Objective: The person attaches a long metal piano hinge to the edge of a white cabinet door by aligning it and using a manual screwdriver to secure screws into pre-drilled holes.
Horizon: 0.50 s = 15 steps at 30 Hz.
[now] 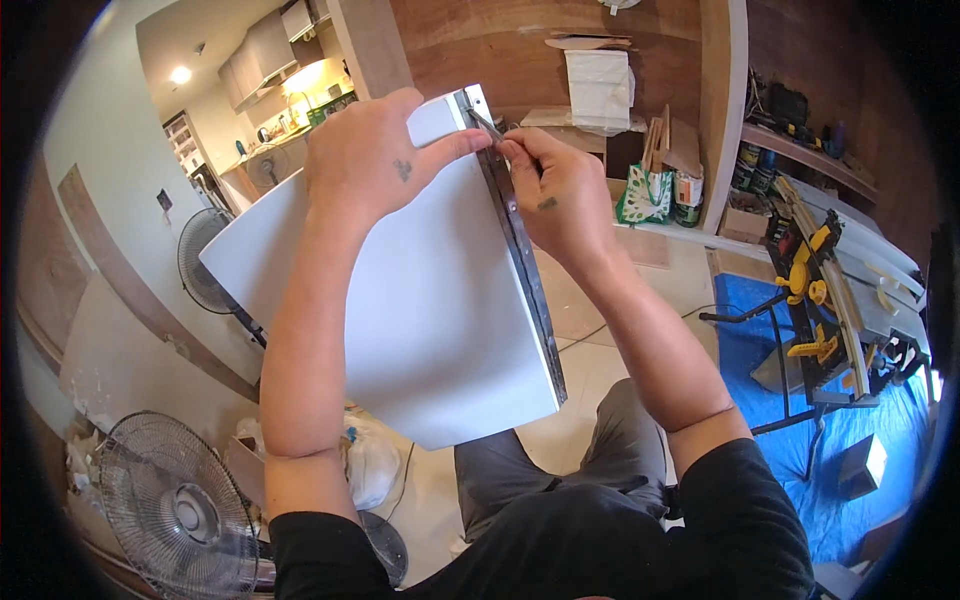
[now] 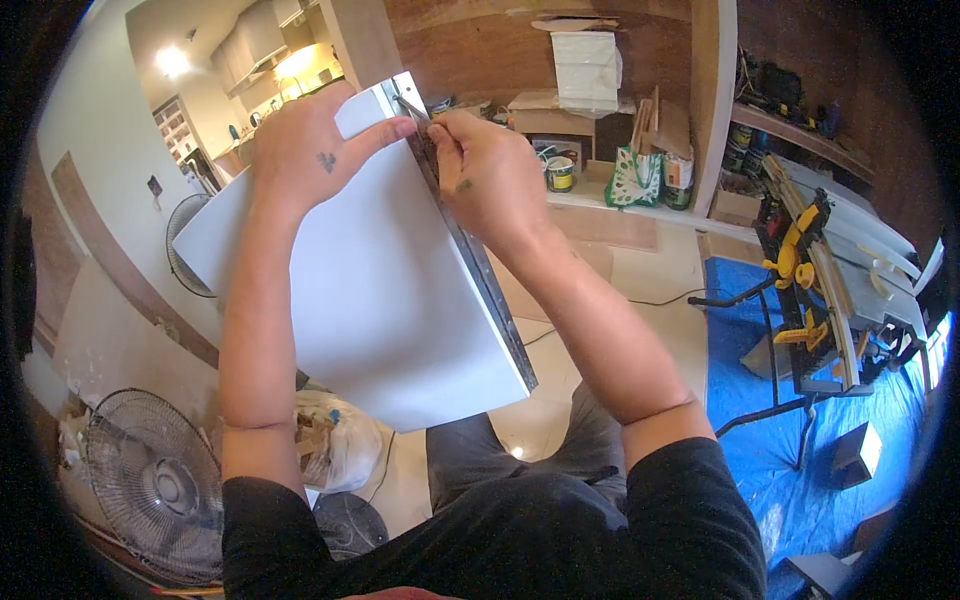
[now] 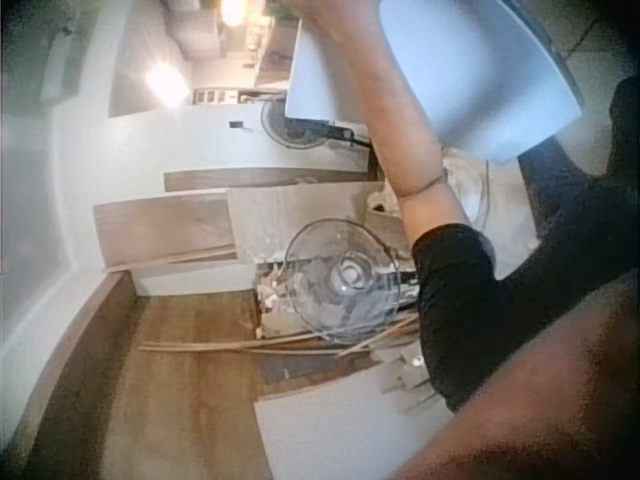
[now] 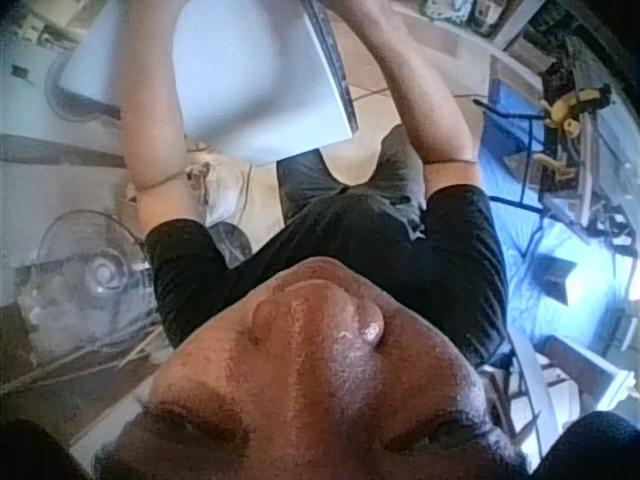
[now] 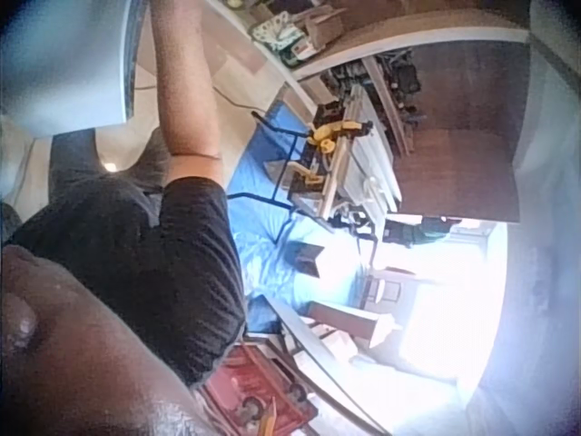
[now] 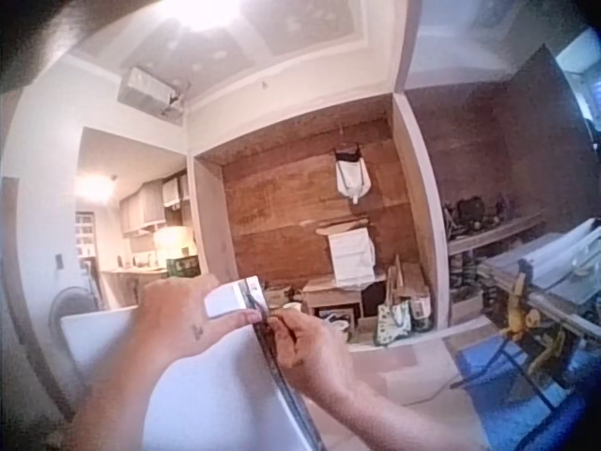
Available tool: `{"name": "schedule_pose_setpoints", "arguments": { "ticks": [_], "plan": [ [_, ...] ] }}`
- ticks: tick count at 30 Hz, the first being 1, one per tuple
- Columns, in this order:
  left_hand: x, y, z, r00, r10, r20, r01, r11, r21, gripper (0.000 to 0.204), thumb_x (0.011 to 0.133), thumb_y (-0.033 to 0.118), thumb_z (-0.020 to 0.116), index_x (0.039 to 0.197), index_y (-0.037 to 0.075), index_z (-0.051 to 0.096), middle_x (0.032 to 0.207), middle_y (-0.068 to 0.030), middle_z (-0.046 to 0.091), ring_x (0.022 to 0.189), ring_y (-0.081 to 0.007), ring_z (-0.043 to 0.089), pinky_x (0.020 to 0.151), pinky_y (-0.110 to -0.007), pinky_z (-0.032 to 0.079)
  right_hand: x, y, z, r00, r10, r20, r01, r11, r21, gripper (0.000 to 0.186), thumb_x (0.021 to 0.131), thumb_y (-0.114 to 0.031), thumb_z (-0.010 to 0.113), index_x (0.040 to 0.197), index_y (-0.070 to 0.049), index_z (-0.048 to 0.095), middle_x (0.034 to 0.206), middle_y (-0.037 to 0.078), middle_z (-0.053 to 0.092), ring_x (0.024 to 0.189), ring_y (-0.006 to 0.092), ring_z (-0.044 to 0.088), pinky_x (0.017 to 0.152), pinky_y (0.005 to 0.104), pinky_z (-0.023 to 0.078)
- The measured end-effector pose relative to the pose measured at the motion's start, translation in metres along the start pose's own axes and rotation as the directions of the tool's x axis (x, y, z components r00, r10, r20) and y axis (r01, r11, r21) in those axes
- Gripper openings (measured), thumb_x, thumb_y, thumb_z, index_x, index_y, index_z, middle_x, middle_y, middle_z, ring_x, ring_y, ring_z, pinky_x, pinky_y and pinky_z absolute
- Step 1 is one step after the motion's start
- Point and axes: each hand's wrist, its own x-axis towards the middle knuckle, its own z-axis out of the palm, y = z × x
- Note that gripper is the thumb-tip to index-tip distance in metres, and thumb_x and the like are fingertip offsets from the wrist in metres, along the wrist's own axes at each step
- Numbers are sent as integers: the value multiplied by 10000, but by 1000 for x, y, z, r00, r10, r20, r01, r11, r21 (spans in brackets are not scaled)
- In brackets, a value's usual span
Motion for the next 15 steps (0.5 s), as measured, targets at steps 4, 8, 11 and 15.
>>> {"name": "schedule_pose_setpoints", "arguments": {
  "ticks": [4,8,11,15],
  "plan": [
    [-1,3,-3,1000,-22,5,21,999,48,703,788,784,721,936,98,767,674,-117,693,675,-334,704,649,-437,536,-1,-3,-5,993,-108,-35,100,979,-179,156,1019,-225,622,1001,-81,680,919,176,728,814,427,693,722,515,544],
    [-1,6,0,1000,11,-22,-10,999,52,707,790,789,715,914,95,762,669,-112,688,675,-333,702,647,-439,533,-6,-5,0,996,-2,-92,-6,996,-90,176,1030,-226,615,1021,-57,666,897,200,728,798,424,698,713,496,546],
    [-2,10,0,999,22,-27,-20,999,47,713,795,792,708,903,89,760,663,-113,685,670,-335,701,642,-440,534,-5,-11,-2,974,227,29,-228,961,154,173,1046,-207,598,1045,-43,653,856,203,725,754,368,706,689,444,539],
    [-2,11,-5,999,41,-22,-40,998,58,714,802,792,702,892,85,758,651,-115,680,655,-334,699,626,-443,534,-2,4,0,950,259,175,-309,868,389,187,1058,-199,591,1055,-16,630,778,125,694,687,212,637,649,373,498]
  ]
}}
